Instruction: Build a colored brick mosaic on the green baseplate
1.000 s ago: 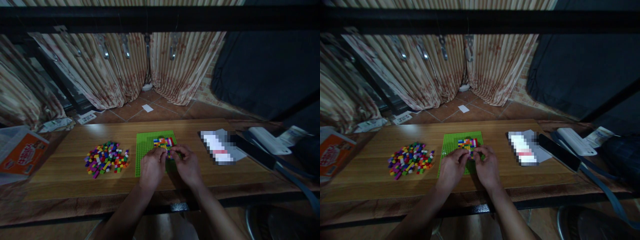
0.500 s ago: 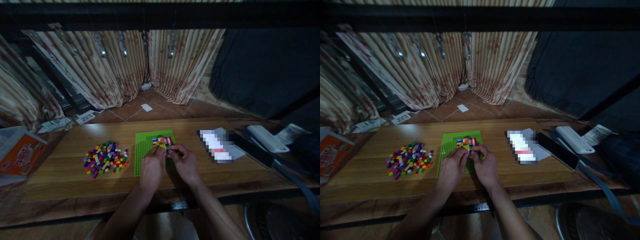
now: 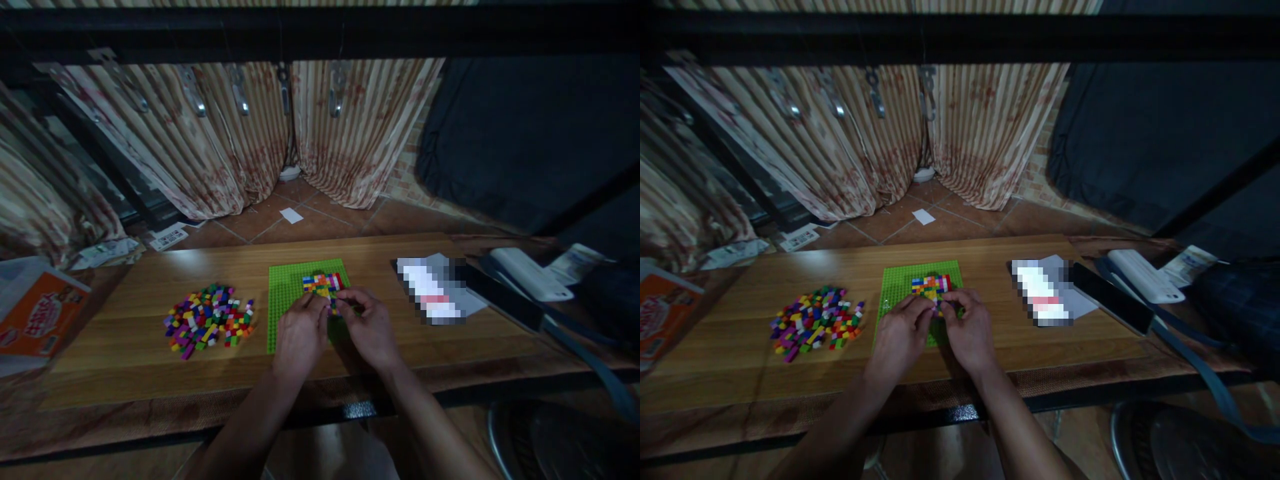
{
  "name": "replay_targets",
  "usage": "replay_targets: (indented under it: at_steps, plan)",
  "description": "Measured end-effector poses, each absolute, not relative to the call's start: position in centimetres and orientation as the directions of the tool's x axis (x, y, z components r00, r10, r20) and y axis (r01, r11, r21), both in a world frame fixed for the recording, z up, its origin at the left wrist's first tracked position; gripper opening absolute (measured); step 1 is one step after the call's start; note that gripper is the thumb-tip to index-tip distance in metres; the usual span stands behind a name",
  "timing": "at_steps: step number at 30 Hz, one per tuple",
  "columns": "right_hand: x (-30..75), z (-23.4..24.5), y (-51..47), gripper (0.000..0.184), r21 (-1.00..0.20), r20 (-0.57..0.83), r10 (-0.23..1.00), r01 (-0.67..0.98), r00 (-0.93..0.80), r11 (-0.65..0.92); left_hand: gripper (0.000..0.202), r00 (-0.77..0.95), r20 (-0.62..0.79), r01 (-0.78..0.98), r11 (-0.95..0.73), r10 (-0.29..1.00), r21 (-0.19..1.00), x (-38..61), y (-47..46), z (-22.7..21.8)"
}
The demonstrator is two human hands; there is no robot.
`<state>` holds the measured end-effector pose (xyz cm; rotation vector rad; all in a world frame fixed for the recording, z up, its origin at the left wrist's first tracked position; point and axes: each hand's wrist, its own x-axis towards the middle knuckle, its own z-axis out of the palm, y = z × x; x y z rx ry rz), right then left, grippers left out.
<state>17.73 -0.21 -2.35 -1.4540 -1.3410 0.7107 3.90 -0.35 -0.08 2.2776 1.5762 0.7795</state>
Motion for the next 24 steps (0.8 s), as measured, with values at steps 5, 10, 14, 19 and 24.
replay_targets:
  at_steps: [5, 10, 14, 19, 24]
  plan:
    - [17.71, -2.36, -0.2, 0.016, -0.921, 0.192, 0.957, 0.376, 0.218, 0.099, 0.016, 0.239, 0.297, 0.748, -0.37, 0.925, 0.551, 4.05, -0.18, -0.37]
    - [17.77, -2.46, -0.2, 0.016, -0.924, 0.186, 0.959, 0.369, 0.214, 0.097, 0.014, 0.218, 0.281, 0.753, -0.345, 0.934, 0.56, 4.02, -0.23, -0.51]
    - [17.74, -2.28, -0.26, 0.016, -0.927, 0.186, 0.959, 0.362, 0.216, 0.098, 0.014, 0.208, 0.286, 0.74, -0.342, 0.935, 0.579, 4.11, -0.18, -0.46]
    - [17.71, -2.14, -0.31, 0.016, -0.927, 0.18, 0.96, 0.364, 0.213, 0.093, 0.015, 0.192, 0.278, 0.767, -0.321, 0.941, 0.556, 4.41, -0.16, -0.57]
    - [17.68, -2.43, -0.24, 0.018, -0.939, 0.155, 0.961, 0.337, 0.228, 0.072, 0.014, 0.174, 0.278, 0.76, -0.308, 0.945, 0.573, 4.52, -0.16, -0.74]
